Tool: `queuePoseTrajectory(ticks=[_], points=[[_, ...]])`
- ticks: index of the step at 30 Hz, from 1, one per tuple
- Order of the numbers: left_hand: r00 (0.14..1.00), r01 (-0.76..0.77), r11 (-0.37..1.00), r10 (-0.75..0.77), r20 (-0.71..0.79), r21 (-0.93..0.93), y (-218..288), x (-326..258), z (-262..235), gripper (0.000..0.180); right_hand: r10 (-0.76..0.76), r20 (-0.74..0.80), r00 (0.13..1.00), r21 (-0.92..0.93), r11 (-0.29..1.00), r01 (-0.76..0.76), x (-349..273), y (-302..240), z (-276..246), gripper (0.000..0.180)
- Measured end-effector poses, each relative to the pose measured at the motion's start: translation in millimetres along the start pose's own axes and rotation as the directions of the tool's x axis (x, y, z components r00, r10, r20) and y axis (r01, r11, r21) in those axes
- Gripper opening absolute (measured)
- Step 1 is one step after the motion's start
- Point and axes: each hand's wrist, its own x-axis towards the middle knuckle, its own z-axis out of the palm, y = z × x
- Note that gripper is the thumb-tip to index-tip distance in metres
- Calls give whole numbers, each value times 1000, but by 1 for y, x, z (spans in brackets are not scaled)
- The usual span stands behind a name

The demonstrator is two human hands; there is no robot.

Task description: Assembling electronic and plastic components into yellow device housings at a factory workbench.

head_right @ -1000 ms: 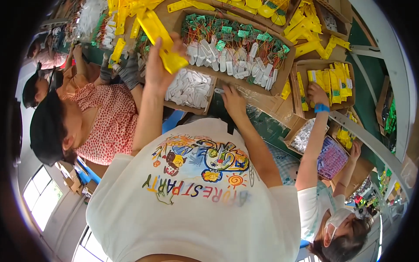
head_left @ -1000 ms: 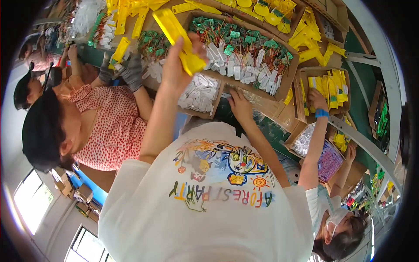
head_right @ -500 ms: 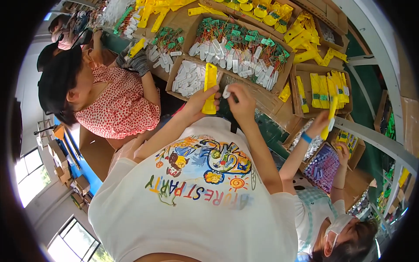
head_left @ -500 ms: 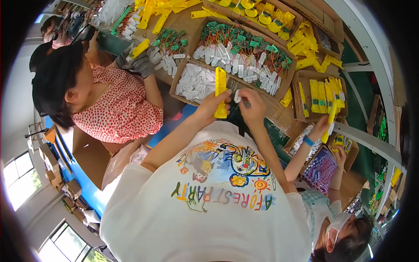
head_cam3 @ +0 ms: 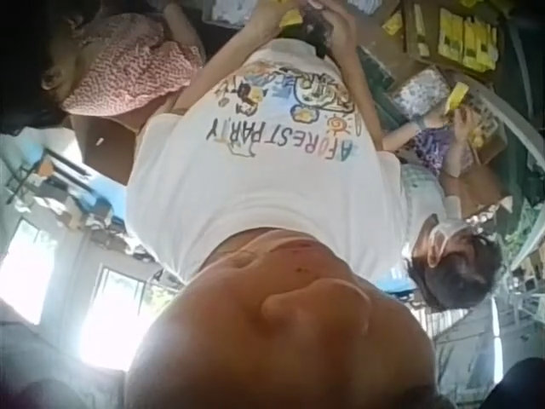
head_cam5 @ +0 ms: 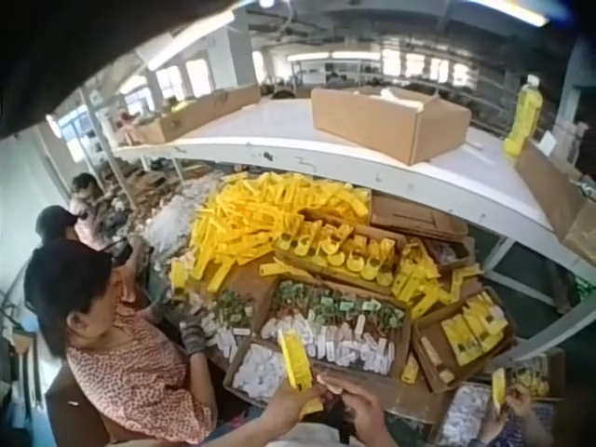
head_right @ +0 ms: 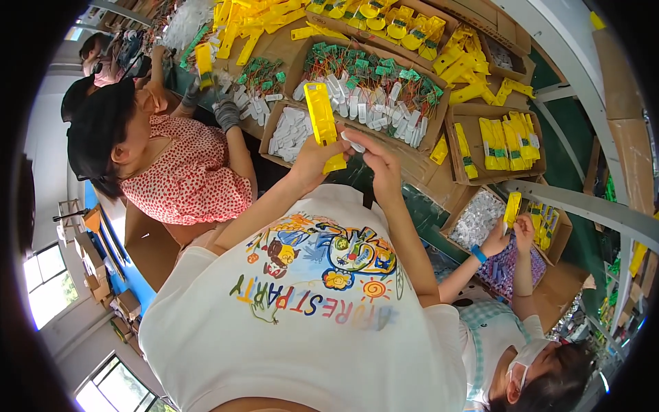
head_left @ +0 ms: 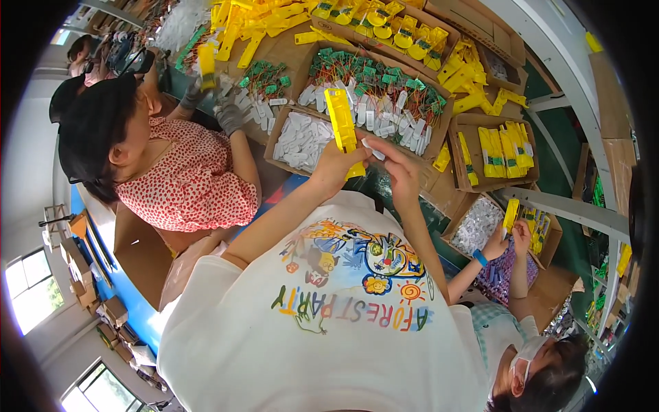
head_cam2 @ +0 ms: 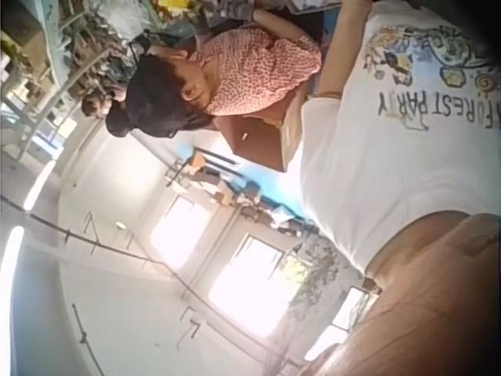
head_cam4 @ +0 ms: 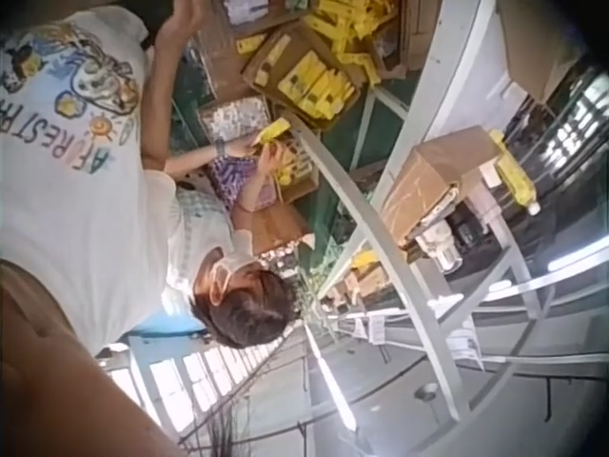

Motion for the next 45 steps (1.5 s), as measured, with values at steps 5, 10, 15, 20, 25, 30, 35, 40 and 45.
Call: queuePoseTrajectory(ticks=[5,10,15,20,25,30,35,40,45], points=[[998,39,999,-40,-46,-38,9,0,9,27,-3,-153,988,-119,993,-16,-1,6,11,23],[983,-185,866,154,104,464,5,6,-5,25,176,-162,971,-112,974,-195,11,-2,-3,14],[999,-29,982,25,26,187,2,15,-14,40,302,-186,935,-70,945,-319,29,-11,1,15],[989,120,960,-94,-110,253,3,14,-8,69,444,-139,885,-1,894,-449,38,-10,31,12],[988,100,988,-85,-129,115,5,16,-9,62,382,-161,910,23,923,-383,43,4,37,11],[978,-81,955,131,-159,285,-8,31,-26,51,362,-134,923,-24,930,-368,57,7,40,15],[981,192,981,-192,4,18,12,35,-46,44,439,157,885,-133,897,-421,98,18,14,12],[998,62,992,-60,21,-105,18,42,-61,53,-102,-173,980,-893,437,-112,180,104,-80,11],[998,63,982,-61,17,-179,21,49,-63,48,-72,-17,997,-988,152,-6,188,107,-98,17]])
